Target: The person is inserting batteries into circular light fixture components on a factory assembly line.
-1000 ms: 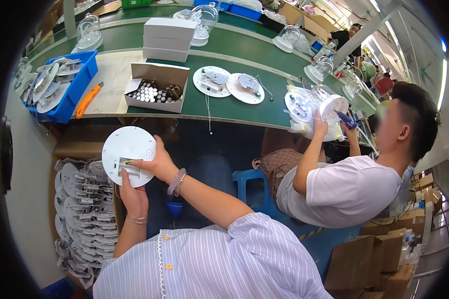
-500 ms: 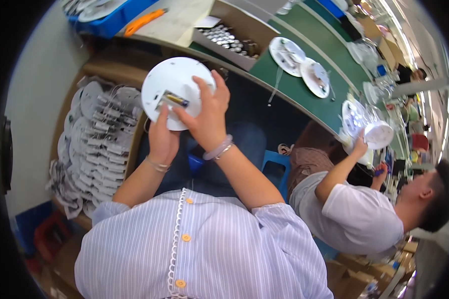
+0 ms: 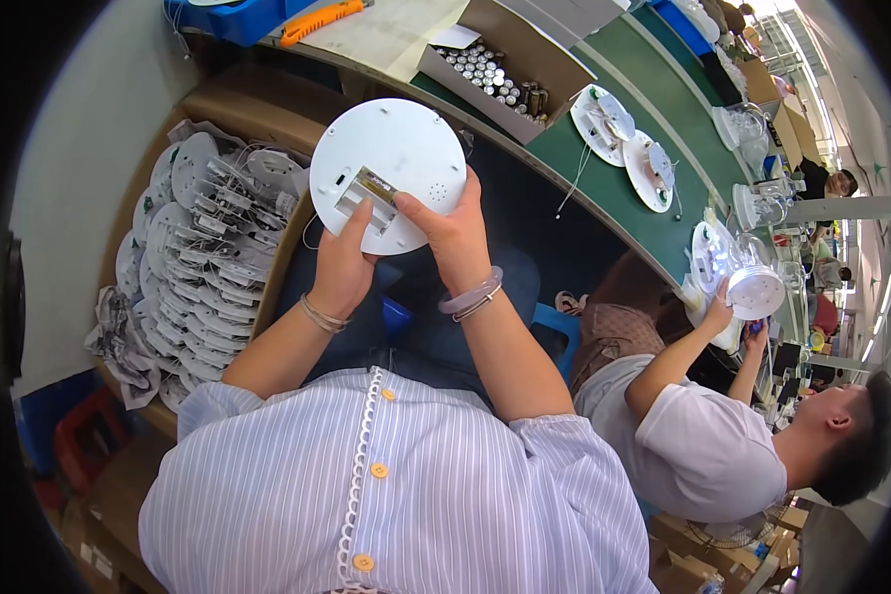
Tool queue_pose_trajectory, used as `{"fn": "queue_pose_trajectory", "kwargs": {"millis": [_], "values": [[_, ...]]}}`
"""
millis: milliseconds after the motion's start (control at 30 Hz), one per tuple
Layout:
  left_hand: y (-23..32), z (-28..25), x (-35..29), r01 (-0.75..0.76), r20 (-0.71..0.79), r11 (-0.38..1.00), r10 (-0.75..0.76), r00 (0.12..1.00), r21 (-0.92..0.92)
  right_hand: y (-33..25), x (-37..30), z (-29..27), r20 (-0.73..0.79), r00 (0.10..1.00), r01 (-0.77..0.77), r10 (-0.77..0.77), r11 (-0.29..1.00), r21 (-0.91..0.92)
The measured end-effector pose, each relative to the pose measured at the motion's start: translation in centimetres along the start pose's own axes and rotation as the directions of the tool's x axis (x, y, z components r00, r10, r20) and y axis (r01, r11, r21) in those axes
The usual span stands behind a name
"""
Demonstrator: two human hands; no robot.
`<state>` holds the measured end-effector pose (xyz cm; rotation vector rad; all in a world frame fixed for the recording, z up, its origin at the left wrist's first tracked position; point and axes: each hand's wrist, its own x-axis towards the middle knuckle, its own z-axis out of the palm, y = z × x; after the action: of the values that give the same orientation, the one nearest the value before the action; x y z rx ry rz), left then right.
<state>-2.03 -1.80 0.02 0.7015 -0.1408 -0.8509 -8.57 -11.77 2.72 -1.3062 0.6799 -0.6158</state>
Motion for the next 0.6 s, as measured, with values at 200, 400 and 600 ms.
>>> {"fn": "queue_pose_trajectory", "kwargs": {"millis": [200, 400, 600], "values": [[-0.1, -0.5, 0.1, -0.002, -0.011, 1.000, 0.002, 1.000, 0.020, -0.4, -0.1, 1.2, -0.035, 0.996, 0.078, -0.080, 0.994, -0.071], [0.3, 0.0, 0.7, 0.033, -0.009, 0.998, -0.033, 0.999, -0.055, 0.0, 1.3, 1.2, -0.021, 0.985, 0.167, -0.170, 0.981, -0.100], [1.1, -0.1, 1.3, 0.082, -0.169, 0.989, -0.102, 0.980, -0.122, -0.4, 2.5, 0.9, 0.021, 0.936, 0.285, -0.352, 0.721, -0.632]]}}
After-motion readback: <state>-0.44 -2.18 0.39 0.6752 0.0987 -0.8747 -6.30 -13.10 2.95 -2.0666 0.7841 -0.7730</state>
